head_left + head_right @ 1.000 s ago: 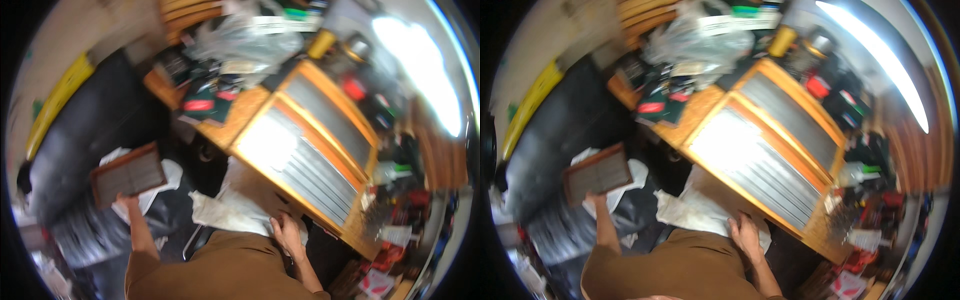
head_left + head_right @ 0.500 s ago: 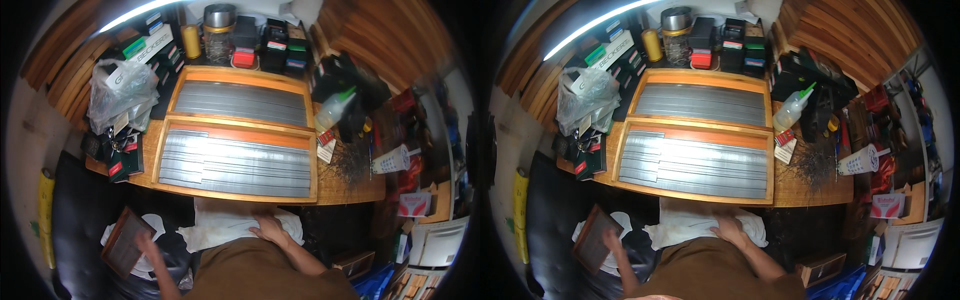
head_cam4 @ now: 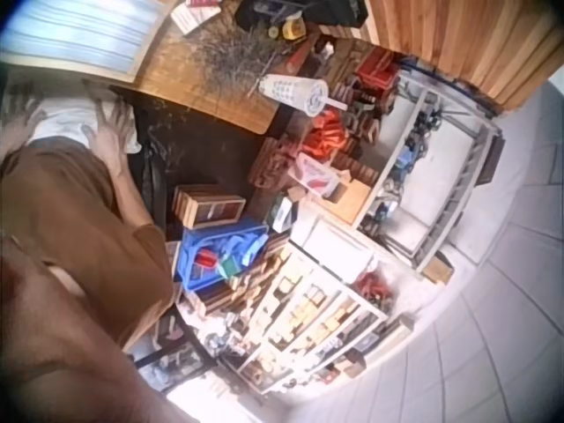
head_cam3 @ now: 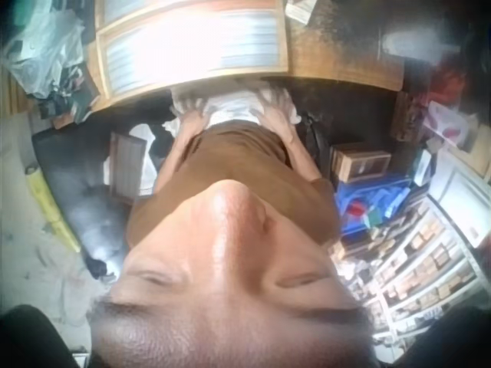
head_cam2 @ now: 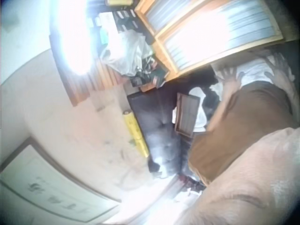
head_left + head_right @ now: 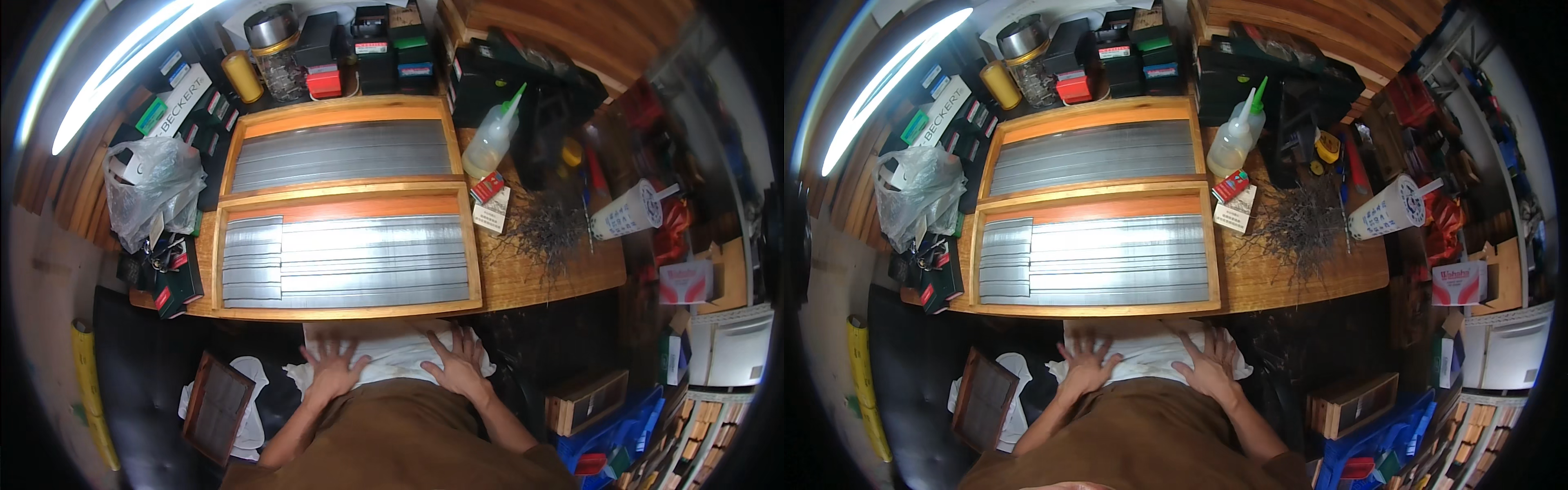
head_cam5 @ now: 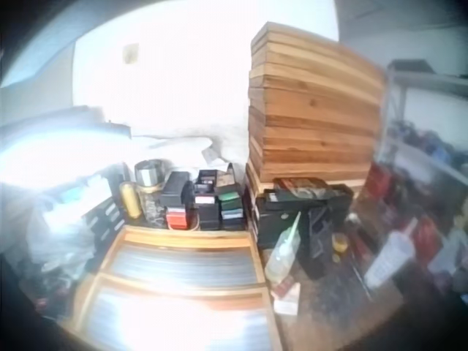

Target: The person handles small gray plastic strips and pins, repeatedly inserting pins into the strips and placing them into a wooden tray. The person also lifts and repositions the tray during the process.

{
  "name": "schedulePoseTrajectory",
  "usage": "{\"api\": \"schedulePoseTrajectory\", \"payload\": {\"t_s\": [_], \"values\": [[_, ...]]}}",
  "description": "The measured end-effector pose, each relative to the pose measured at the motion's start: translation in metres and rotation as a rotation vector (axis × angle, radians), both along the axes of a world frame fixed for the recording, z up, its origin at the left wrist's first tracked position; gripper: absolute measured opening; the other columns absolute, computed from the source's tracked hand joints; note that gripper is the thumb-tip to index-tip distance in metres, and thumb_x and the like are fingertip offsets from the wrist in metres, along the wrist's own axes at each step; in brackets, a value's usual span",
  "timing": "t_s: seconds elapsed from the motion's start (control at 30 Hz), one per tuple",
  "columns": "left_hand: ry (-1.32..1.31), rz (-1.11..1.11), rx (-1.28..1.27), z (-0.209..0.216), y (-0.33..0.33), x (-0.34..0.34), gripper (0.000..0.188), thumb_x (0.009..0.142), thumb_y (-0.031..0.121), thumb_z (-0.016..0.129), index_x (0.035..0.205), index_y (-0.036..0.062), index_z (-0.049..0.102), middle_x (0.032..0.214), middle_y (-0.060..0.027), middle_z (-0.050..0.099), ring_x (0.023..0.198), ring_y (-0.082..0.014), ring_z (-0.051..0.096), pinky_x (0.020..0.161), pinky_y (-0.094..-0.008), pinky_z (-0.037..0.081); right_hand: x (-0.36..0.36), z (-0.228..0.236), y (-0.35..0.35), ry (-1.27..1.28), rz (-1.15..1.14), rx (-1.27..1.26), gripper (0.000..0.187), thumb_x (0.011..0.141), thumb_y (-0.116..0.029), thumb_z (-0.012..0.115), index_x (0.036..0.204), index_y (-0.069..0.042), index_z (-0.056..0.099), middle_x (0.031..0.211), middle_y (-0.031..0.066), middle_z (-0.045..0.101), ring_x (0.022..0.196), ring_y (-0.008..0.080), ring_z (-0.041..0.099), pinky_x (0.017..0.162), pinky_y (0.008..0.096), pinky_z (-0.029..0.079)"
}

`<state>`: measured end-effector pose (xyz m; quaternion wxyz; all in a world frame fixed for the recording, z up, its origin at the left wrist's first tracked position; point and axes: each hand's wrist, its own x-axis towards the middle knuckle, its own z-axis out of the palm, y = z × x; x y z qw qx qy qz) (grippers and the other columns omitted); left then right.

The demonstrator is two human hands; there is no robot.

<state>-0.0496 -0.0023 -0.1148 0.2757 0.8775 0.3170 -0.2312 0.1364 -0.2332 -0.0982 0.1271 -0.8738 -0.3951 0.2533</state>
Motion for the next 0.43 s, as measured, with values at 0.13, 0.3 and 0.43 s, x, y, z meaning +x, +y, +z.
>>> {"api": "schedulePoseTrajectory", "payload": {"t_s": [0.13, 0.3, 0.43], "values": [[-0.116, 0.332, -0.153, -0.001, 0.01, -0.007, 0.078, 0.09, 0.067, 0.056, 0.154, 0.0244, 0.041, 0.165, -0.0271, 0.004, 0.146, -0.061, -0.008, 0.101, -0.0854, 0.012, 0.011, 0.02, -0.011, 0.239, 0.078, -0.149, 0.069, 0.094, -0.059, 0.056, 0.138, -0.006, 0.058, 0.152, 0.0356, 0.034, 0.144, 0.0533, 0.023, 0.119, 0.0553, 0.021], [-0.126, 0.175, 0.082, -0.034, 0.018, -0.018, 0.079, 0.086, 0.062, 0.063, 0.153, 0.0243, 0.042, 0.162, -0.0323, 0.007, 0.143, -0.0646, 0.003, 0.107, -0.0743, 0.027, 0.095, 0.209, 0.015, 0.442, 0.147, 0.402, 0.04, 0.086, -0.032, 0.079, 0.111, -0.002, 0.071, 0.103, 0.0144, 0.072, 0.092, 0.0294, 0.07, 0.082, 0.0359, 0.055], [-0.145, 0.164, 0.102, -0.033, 0.014, 0.004, 0.076, 0.086, 0.058, 0.064, 0.151, 0.0249, 0.045, 0.16, -0.0341, 0.014, 0.143, -0.0645, 0.009, 0.107, -0.0716, 0.029, 0.101, 0.284, -0.001, -0.238, -0.166, 1.212, 0.055, 0.083, -0.05, 0.078, 0.109, -0.004, 0.065, 0.102, 0.0146, 0.064, 0.086, 0.0224, 0.062, 0.07, 0.0324, 0.052]]}}
